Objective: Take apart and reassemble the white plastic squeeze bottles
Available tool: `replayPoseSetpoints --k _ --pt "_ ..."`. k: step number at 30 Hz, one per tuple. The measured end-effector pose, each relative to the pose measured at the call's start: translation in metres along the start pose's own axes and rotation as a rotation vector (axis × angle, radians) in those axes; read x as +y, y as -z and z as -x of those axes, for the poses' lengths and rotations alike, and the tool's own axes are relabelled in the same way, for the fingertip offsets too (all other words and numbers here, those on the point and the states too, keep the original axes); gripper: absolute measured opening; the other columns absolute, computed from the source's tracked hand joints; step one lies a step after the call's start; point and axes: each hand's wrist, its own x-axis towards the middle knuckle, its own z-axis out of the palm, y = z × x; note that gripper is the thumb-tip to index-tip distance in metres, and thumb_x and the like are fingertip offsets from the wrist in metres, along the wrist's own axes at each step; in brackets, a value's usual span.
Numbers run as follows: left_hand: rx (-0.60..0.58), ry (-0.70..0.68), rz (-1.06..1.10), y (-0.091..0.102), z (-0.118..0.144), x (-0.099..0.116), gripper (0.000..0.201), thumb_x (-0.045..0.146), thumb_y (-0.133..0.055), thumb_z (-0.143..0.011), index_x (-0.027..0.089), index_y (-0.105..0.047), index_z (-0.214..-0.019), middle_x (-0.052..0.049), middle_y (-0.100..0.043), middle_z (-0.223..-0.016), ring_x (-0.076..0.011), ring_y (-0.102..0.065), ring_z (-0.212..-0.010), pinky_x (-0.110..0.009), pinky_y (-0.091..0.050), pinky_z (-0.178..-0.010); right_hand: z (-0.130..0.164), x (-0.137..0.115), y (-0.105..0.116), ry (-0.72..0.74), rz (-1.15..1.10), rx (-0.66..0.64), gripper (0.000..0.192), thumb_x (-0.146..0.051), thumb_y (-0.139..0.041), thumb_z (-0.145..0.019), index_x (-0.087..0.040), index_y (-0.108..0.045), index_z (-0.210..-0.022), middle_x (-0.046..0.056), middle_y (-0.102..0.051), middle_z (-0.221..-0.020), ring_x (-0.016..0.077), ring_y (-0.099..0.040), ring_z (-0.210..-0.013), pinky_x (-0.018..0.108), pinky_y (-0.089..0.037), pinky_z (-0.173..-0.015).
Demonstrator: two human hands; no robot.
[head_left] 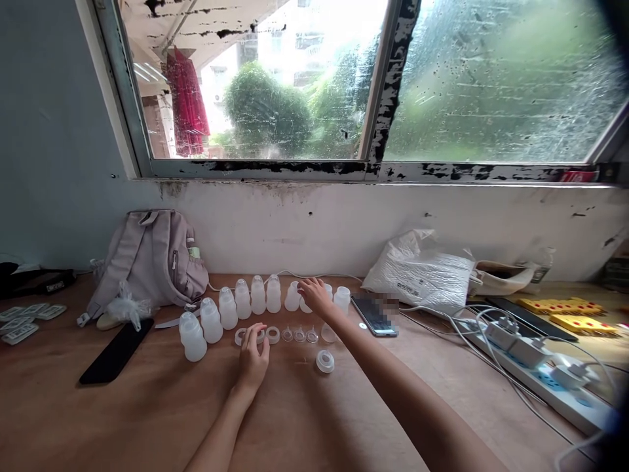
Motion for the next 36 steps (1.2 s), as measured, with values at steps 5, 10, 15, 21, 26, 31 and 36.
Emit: replayPoseSetpoints --k 5,10,15,21,26,31,36 --pt "0.005 0.006 -0.004 -0.001 0.0 -0.005 0.022 0.018 -0.041 -0.078 0.019 -0.05 -0.098 -0.01 -0.056 -0.1 -0.0231 -0.05 -0.099 -0.04 -0.041 -0.084 -0.002 0.0 0.003 0.011 0.004 -0.016 0.015 -0.017 -0.043 -0.084 -0.021 -0.057 -0.09 0.006 -0.061 -0.093 0.0181 -0.049 -0.089 0.03 -0.03 -0.08" --pt "0.006 0.012 0.0 -0.001 0.0 -0.005 0.022 0.019 -0.042 -0.077 0.019 -0.051 -0.097 -0.009 -0.057 -0.099 -0.0232 -0.051 -0.097 -0.041 -0.041 -0.083 -0.004 -0.003 0.008 0.019 0.016 -0.035 0.017 -0.014 -0.043 -0.083 -0.02 -0.057 -0.091 0.008 -0.06 -0.094 0.0189 -0.048 -0.089 0.03 -0.03 -0.08" --pt "0.012 0.011 0.003 0.0 -0.001 -0.001 0.021 0.018 -0.042 -0.077 0.019 -0.051 -0.096 -0.009 -0.057 -0.097 -0.0225 -0.053 -0.096 -0.039 -0.042 -0.083 -0.007 -0.007 0.013 0.034 0.021 -0.061 0.022 -0.01 -0.04 -0.082 -0.021 -0.058 -0.089 0.007 -0.061 -0.091 0.0199 -0.049 -0.088 0.031 -0.031 -0.078" --pt "0.004 0.001 -0.009 0.001 -0.002 0.003 0.021 0.015 -0.042 -0.076 0.018 -0.051 -0.095 -0.009 -0.057 -0.096 -0.0215 -0.053 -0.094 -0.039 -0.041 -0.084 -0.009 -0.009 0.012 0.042 0.018 -0.052 0.024 -0.007 -0.04 -0.08 -0.02 -0.057 -0.091 0.009 -0.061 -0.094 0.0214 -0.049 -0.09 0.033 -0.032 -0.079" --pt "-0.003 -0.009 -0.017 0.002 -0.001 0.004 0.021 0.014 -0.042 -0.076 0.018 -0.051 -0.095 -0.009 -0.057 -0.096 -0.0216 -0.053 -0.094 -0.038 -0.041 -0.084 -0.008 -0.009 0.007 0.033 -0.007 -0.017 0.019 -0.012 -0.042 -0.082 -0.018 -0.057 -0.092 0.01 -0.061 -0.093 0.0225 -0.05 -0.089 0.034 -0.033 -0.079" --pt "-0.026 -0.035 -0.047 0.001 0.0 0.002 0.022 0.013 -0.041 -0.077 0.018 -0.05 -0.096 -0.009 -0.056 -0.096 -0.0213 -0.052 -0.094 -0.038 -0.041 -0.083 0.001 -0.008 0.009 0.012 -0.056 0.042 0.02 -0.014 -0.046 -0.081 -0.018 -0.053 -0.099 0.009 -0.059 -0.097 0.0216 -0.049 -0.092 0.033 -0.034 -0.08" --pt "-0.025 -0.075 -0.086 -0.001 0.001 -0.002 0.022 0.013 -0.041 -0.077 0.018 -0.049 -0.096 -0.008 -0.056 -0.095 -0.0209 -0.053 -0.093 -0.038 -0.042 -0.082 0.045 -0.015 0.019 -0.067 -0.105 0.103 0.018 -0.024 -0.037 -0.087 -0.018 -0.053 -0.091 0.007 -0.058 -0.09 0.0188 -0.053 -0.082 0.028 -0.037 -0.071"
